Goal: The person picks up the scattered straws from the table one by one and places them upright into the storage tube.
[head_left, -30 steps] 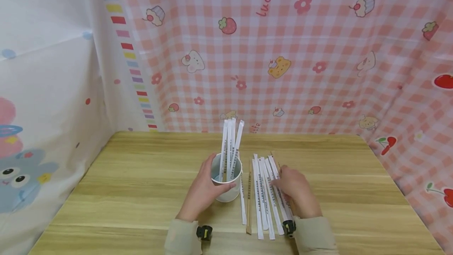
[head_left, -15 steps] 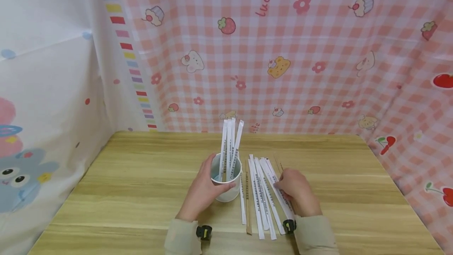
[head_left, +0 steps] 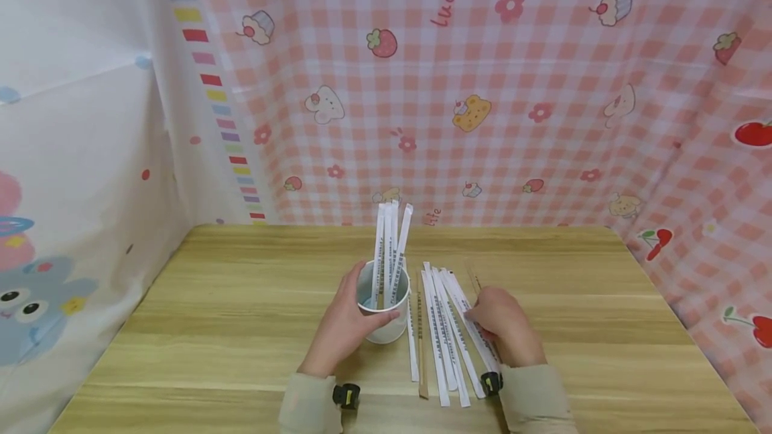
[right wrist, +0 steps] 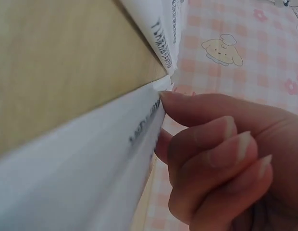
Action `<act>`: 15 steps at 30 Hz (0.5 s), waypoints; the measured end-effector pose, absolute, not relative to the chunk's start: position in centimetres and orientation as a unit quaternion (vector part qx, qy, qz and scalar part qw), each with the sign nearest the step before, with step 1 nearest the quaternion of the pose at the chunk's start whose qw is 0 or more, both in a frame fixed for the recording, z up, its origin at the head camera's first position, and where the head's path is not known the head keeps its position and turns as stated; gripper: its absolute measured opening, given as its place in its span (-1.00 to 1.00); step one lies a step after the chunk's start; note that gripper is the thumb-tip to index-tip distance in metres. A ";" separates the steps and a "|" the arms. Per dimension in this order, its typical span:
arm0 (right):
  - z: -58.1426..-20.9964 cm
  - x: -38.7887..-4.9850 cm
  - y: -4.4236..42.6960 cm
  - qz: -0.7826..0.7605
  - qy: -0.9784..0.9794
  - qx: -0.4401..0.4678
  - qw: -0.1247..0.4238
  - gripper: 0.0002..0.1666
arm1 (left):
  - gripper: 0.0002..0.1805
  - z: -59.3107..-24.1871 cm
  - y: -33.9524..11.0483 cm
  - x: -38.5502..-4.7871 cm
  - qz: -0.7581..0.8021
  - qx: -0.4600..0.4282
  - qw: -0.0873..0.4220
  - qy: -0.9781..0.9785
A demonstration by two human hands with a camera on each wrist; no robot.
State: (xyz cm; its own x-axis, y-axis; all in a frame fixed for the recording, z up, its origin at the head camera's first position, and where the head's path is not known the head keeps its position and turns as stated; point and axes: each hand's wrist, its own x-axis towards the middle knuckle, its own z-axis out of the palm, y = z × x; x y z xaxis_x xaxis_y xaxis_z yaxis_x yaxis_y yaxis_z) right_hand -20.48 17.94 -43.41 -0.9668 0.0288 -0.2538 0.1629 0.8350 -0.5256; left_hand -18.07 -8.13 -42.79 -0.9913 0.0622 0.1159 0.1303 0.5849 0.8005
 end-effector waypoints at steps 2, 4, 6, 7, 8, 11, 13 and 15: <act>-43.3 -20.5 17.8 -0.269 0.955 0.042 0.121 -0.68 | 0.08 -42.8 -8.2 -18.1 -0.453 -0.055 0.038 -0.889; -43.2 -20.5 17.7 -0.254 0.958 0.037 0.123 -0.67 | 0.09 -42.8 -8.2 -18.1 -0.454 -0.055 0.039 -0.889; -43.0 -20.5 17.6 -0.241 0.962 0.028 0.123 -0.68 | 0.09 -42.8 -8.2 -18.1 -0.454 -0.055 0.039 -0.888; -42.9 -20.5 17.6 -0.239 0.963 0.026 0.123 -0.67 | 0.09 -42.8 -8.3 -18.1 -0.453 -0.055 0.039 -0.889; -42.9 -20.5 17.6 -0.240 0.963 0.027 0.123 -0.67 | 0.09 -42.8 -8.3 -18.1 -0.453 -0.055 0.040 -0.889; -42.6 -20.4 17.6 -0.248 0.961 0.026 0.117 -0.69 | 0.10 -42.8 -8.3 -18.0 -0.452 -0.055 0.039 -0.890; -42.5 -20.4 17.8 -0.260 0.959 0.029 0.112 -0.72 | 0.10 -42.8 -8.3 -18.0 -0.452 -0.056 0.038 -0.890; -42.2 -20.4 17.9 -0.267 0.958 0.027 0.099 -0.73 | 0.11 -42.8 -8.3 -18.0 -0.454 -0.057 0.037 -0.888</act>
State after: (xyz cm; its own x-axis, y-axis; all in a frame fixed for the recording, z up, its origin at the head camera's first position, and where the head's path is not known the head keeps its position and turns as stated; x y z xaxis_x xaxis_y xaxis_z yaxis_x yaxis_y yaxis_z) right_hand -20.44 17.94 -42.23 -0.9790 -0.0008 -0.2040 0.1046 0.8564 -0.5057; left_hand -18.02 -8.27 -42.76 -0.9907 0.0684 0.1174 0.1352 0.5803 0.8031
